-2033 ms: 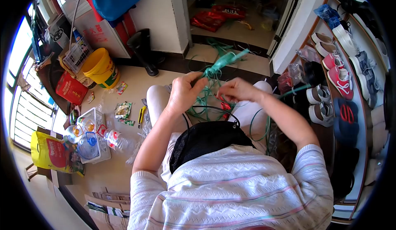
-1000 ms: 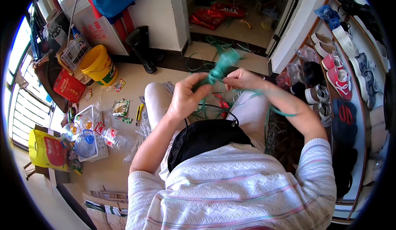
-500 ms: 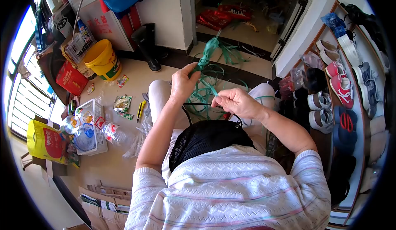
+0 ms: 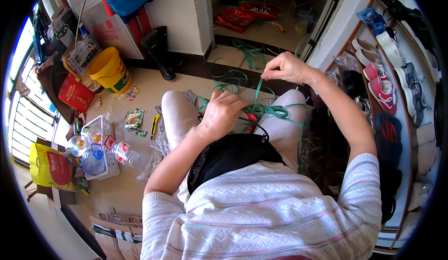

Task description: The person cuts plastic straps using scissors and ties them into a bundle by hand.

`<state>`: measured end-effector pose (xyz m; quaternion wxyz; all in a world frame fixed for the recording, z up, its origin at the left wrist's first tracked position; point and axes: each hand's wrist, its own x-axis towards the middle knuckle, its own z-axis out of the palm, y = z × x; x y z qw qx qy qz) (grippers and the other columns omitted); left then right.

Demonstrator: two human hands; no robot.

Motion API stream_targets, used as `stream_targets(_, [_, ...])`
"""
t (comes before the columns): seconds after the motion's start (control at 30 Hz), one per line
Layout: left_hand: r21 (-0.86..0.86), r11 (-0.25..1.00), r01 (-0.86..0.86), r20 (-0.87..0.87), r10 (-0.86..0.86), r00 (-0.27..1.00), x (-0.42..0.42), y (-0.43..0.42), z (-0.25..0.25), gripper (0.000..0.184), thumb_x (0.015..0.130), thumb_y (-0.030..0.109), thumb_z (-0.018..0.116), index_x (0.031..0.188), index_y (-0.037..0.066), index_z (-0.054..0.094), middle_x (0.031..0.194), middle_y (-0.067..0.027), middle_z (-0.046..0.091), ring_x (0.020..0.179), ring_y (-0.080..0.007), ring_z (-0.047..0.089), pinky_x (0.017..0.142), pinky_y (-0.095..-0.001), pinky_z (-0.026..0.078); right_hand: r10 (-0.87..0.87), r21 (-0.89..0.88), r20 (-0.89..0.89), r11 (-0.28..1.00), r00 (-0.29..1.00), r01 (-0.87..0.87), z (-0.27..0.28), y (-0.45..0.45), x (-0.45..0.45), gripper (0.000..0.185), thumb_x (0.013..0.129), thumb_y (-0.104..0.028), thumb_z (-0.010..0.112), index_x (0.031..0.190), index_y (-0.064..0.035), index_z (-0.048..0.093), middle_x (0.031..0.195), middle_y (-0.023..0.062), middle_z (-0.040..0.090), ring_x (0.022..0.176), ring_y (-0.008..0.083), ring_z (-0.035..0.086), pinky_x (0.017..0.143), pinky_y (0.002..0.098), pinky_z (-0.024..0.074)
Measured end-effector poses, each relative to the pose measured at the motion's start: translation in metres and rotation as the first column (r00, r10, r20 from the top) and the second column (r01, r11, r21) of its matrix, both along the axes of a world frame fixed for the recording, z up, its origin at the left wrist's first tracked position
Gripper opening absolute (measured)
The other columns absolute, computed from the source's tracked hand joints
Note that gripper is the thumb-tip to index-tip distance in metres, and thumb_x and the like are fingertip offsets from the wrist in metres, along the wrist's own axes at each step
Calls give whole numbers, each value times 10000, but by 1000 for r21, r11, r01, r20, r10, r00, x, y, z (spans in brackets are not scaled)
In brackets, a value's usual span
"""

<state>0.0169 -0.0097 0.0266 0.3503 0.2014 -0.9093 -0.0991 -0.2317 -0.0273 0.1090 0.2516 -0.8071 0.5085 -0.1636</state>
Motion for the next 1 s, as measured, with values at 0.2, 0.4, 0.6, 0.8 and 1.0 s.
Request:
stream_targets(0.2, [571,821,34,-220,113,969,4,13,38,286,708,20,647,987,21,584,829,-92,640,767,-231,612,734,-333,463,-82,252,642,962,762,-109,-112,-12,12,248,836,-301,630,811,-58,678,607,-37,559,558,15,463,499,181,371])
stream_targets(0.4, [709,624,329,-621,331,711,0,-34,3,293,787,-26,615,1071,-60,548,863,-82,639,784,-117,606,739,-232,491,-338,544,672,829,659,-129,-111,33,79,371,899,-388,501,814,-50,630,497,-80,366,425,19,310,388,191,239])
stream_targets(0.6, [819,473,325,-517,364,775,26,-59,-12,303,771,-2,632,1065,-43,569,811,-49,625,705,-91,576,655,-205,469,-402,609,677,777,616,-161,-88,52,81,324,938,-329,444,881,-46,590,506,-84,326,422,10,254,388,174,193])
stream_targets(0.8, [699,618,361,-677,408,613,4,-53,-12,161,811,12,585,955,-12,518,862,-53,607,816,-119,589,731,-218,444,-447,613,757,738,477,-280,-78,59,101,304,942,-320,433,922,-51,573,515,-75,334,412,14,243,371,177,187])
stream_targets(1.0, [628,436,645,-756,538,373,-16,-55,-9,137,877,55,518,986,-20,483,995,-134,600,945,-218,583,875,-331,449,-545,613,790,710,281,-347,-91,50,128,302,924,-350,468,859,-66,547,526,-71,337,392,16,228,357,177,182])
